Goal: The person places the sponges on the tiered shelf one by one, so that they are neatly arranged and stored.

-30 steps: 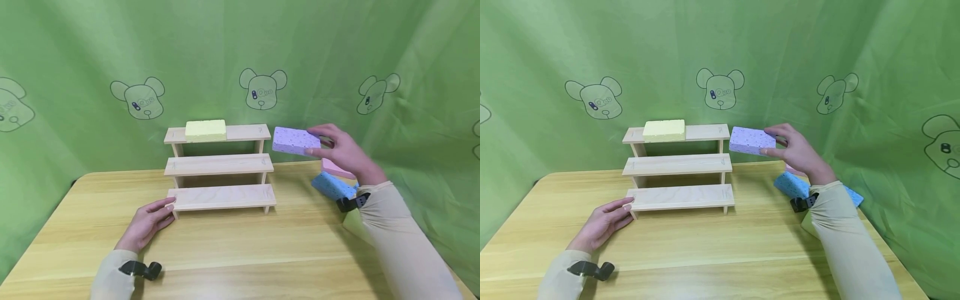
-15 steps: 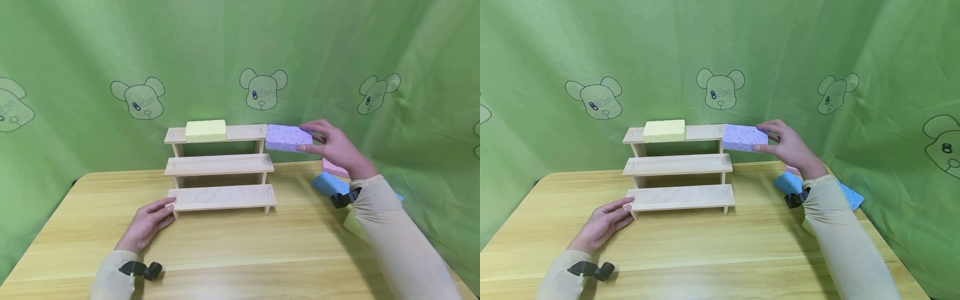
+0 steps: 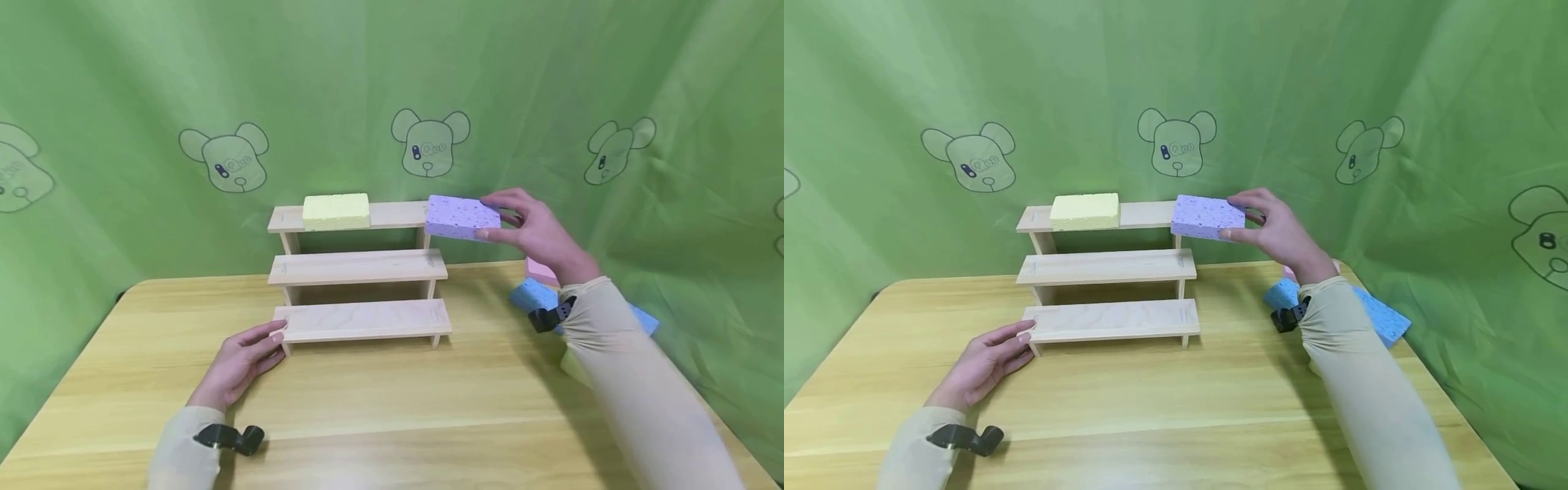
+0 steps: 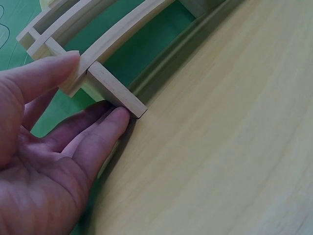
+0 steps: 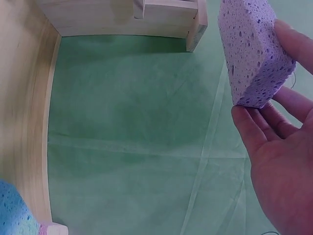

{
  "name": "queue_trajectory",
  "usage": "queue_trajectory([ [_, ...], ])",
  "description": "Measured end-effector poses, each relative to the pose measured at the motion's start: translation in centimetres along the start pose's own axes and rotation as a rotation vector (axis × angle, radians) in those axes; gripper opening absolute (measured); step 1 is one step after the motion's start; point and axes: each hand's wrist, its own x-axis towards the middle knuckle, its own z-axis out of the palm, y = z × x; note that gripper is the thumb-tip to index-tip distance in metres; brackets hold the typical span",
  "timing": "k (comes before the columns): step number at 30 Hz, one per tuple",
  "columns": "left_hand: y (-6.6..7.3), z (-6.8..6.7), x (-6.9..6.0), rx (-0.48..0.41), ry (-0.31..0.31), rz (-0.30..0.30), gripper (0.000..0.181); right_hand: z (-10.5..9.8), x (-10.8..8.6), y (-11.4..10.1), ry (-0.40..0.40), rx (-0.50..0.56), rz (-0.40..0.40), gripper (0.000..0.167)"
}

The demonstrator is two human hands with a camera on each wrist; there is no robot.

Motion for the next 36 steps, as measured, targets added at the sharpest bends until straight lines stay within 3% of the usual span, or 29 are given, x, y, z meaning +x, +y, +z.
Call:
queue_trajectory([
  [20,0.0,0.0,-0.1,-0.016,0.002,0.001,0.028,1.8,1.3,-0.1,0.008,0.027,-0.037,0.067],
  [30,-0.2,0.1,-0.1,-0.017,0.006,-0.003,0.03,2.5,2.9,-0.5,-0.005,-0.01,-0.095,0.062],
  [36,-0.1,0.2,-0.2,-0.014,0.019,-0.001,0.033,3.2,3.9,-0.6,-0.031,0.023,-0.11,0.06],
])
